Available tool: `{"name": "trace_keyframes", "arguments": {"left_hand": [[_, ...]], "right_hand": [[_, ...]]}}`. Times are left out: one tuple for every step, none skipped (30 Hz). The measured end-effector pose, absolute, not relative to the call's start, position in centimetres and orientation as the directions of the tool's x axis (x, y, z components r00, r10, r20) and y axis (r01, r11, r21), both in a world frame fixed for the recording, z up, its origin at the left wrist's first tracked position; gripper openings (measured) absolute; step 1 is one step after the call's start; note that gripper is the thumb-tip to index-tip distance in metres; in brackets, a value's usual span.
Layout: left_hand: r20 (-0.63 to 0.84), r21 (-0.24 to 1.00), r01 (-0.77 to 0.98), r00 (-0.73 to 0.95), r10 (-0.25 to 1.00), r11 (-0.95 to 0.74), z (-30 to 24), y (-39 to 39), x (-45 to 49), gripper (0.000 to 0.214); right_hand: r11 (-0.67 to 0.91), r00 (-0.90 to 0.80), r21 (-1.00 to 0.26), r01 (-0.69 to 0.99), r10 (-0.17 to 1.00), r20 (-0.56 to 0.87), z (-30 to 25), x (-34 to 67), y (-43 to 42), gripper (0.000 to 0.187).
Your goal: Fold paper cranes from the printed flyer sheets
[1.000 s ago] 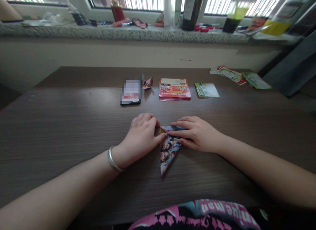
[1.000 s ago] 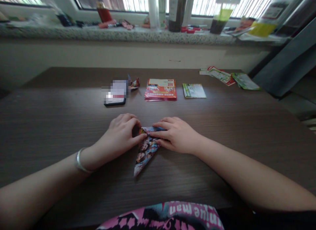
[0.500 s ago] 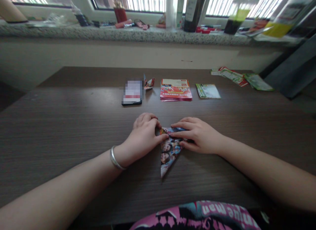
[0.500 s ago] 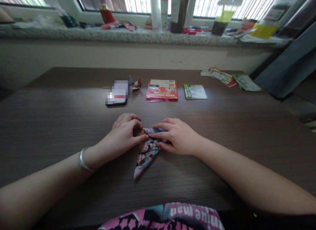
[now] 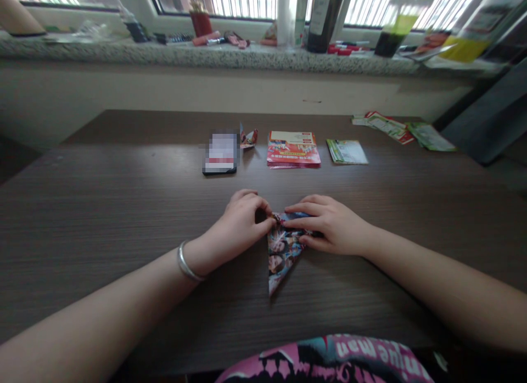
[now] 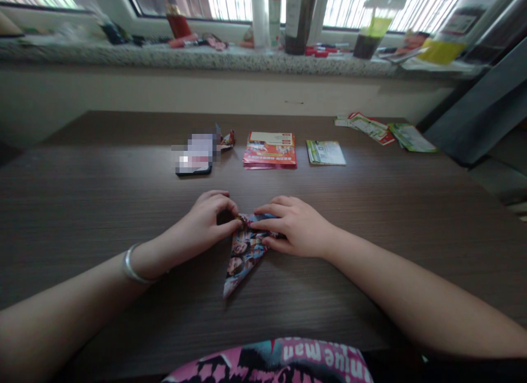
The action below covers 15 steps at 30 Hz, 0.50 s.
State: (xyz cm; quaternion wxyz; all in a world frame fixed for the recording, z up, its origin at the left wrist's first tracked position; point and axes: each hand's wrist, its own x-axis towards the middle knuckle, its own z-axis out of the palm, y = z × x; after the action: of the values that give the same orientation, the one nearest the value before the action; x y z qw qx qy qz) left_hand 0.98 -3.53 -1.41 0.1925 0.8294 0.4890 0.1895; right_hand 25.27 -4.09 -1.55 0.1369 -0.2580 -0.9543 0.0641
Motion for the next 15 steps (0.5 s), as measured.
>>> {"name": "trace_keyframes", "arguments": {"left_hand": [[0.112,0.510,0.738,0.452,0.885,-0.442,-1.3,-3.6,1.0,0.011],[0.102,0.507,0.737,0.464,0.880,-0.447,-1.2,-3.6,0.9,0.009],[0.097,0.492,0.735,0.486,0.869,-0.466,-1.1,-3.7,0.8,0.008],[0.097,0.465,0.734,0.514,0.852,-0.495,-0.9,-3.8,0.7,0.008],[0.099,0.429,0.735,0.540,0.836,-0.525,-0.8,-3.9,0.6,0.010],[0.099,0.387,0.740,0.559,0.823,-0.550,-0.7,-3.9,0.4,0.012],[0.097,0.346,0.752,0.566,0.819,-0.561,-0.6,-4.0,0.3,0.014],[0.093,0.310,0.767,0.564,0.821,-0.562,-0.5,-4.0,0.2,0.016],[0.086,0.284,0.782,0.555,0.827,-0.554,-0.4,-4.1,0.1,0.018],[0.078,0.269,0.795,0.544,0.835,-0.543,-0.3,-4.1,0.1,0.019],[0.070,0.263,0.804,0.536,0.842,-0.533,-0.2,-4.2,0.1,0.019],[0.068,0.261,0.809,0.529,0.846,-0.527,-0.2,-4.2,0.2,0.019],[0.072,0.257,0.811,0.526,0.847,-0.525,-0.1,-4.3,0.3,0.019],[0.084,0.246,0.815,0.521,0.850,-0.524,-0.1,-4.5,0.3,0.018],[0.112,0.225,0.822,0.511,0.852,-0.523,-0.1,-4.6,0.4,0.018]], "right_hand": [[0.859,-0.830,-0.193,0.474,0.509,0.229,-1.6,25.3,-4.1,0.038],[0.860,-0.830,-0.194,0.472,0.508,0.229,-1.7,25.3,-4.0,0.038],[0.861,-0.831,-0.196,0.470,0.506,0.231,-1.7,25.3,-4.0,0.039],[0.863,-0.833,-0.198,0.465,0.502,0.232,-1.8,25.4,-4.0,0.039],[0.866,-0.836,-0.201,0.458,0.497,0.232,-1.8,25.4,-3.9,0.040],[0.870,-0.841,-0.204,0.449,0.489,0.232,-1.9,25.4,-3.8,0.040],[0.874,-0.846,-0.207,0.440,0.481,0.232,-1.9,25.5,-3.8,0.040],[0.878,-0.850,-0.209,0.431,0.472,0.232,-1.9,25.5,-3.7,0.040],[0.881,-0.854,-0.210,0.424,0.466,0.231,-1.9,25.5,-3.7,0.039],[0.884,-0.857,-0.209,0.419,0.461,0.230,-1.9,25.6,-3.6,0.039],[0.885,-0.858,-0.206,0.418,0.459,0.229,-1.9,25.6,-3.6,0.039],[0.885,-0.859,-0.202,0.420,0.459,0.226,-1.9,25.6,-3.6,0.039],[0.885,-0.860,-0.197,0.422,0.460,0.222,-1.9,25.6,-3.6,0.039],[0.884,-0.861,-0.194,0.425,0.461,0.217,-1.9,25.6,-3.5,0.039],[0.884,-0.861,-0.192,0.426,0.462,0.215,-1.9,25.6,-3.5,0.039]]}}
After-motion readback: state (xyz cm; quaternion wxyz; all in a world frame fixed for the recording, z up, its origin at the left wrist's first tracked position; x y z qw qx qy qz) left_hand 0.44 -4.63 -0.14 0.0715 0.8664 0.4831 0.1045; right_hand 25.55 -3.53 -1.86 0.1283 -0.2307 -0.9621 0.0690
